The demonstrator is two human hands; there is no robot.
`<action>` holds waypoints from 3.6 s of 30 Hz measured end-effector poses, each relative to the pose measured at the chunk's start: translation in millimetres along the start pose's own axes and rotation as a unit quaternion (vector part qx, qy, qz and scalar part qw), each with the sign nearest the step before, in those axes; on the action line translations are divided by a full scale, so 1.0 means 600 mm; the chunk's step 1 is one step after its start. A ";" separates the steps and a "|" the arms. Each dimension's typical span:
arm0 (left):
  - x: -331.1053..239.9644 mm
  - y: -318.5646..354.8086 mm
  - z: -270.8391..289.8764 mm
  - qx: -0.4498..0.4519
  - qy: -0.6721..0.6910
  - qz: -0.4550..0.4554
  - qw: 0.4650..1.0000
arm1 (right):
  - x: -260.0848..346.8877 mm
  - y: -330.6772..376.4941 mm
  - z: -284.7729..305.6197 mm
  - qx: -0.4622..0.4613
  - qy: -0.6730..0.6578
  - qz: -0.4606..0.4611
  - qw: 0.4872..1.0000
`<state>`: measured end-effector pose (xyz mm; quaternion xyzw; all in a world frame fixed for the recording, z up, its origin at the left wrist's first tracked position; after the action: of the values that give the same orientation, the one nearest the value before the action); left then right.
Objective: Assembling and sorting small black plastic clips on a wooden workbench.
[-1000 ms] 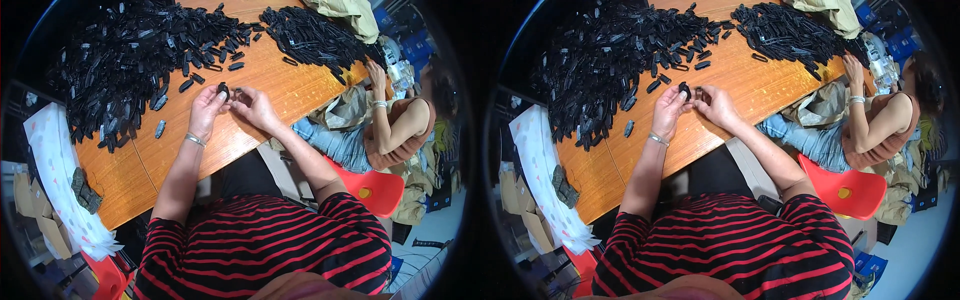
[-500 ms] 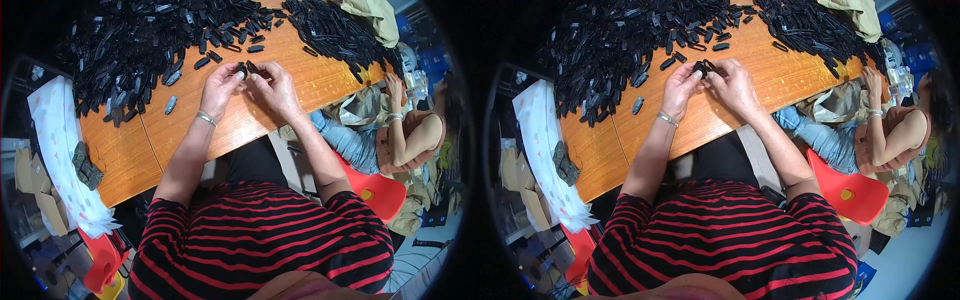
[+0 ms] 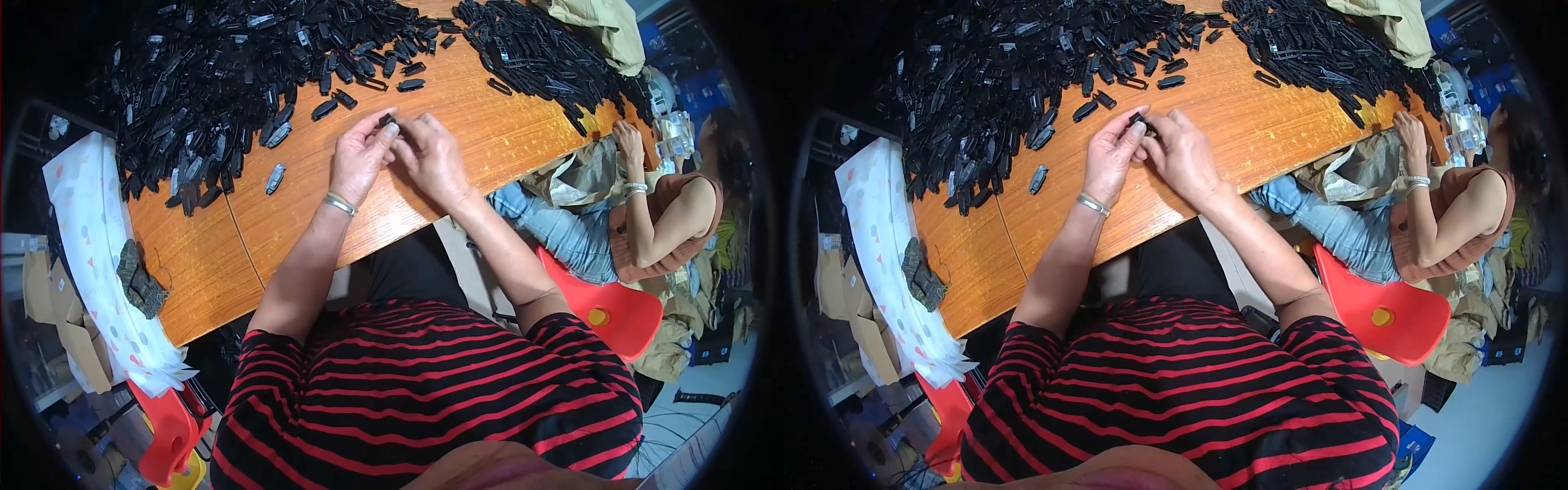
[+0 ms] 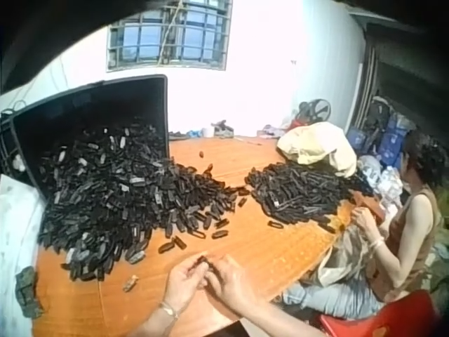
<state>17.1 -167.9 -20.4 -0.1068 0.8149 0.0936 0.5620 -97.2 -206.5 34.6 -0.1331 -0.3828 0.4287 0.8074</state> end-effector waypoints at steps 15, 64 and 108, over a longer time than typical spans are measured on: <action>0.001 -0.003 0.018 -0.041 0.048 -0.003 0.998 | -0.014 0.012 -0.047 -0.012 -0.084 -0.097 0.992; -0.036 -0.131 -0.055 0.004 -0.650 -0.131 0.749 | -0.186 -0.039 0.033 0.059 -0.021 -0.208 0.976; -0.049 0.064 -0.019 -0.028 0.000 -0.042 0.999 | 0.034 0.035 0.006 -0.060 -0.072 -0.010 0.996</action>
<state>6.4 -131.9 12.4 -0.1567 0.8068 0.0922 0.5622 -105.3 -178.4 35.8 -0.1460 -0.4665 0.4058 0.7722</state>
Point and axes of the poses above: each hand's wrist, its own y-axis away from the middle knuckle, its own z-axis out of the back of the hand, x = y × z, the point moved 5 cm from there along -y, towards the middle knuckle, and after that the axes turned 4 degrees about z, right-handed, at the moved point
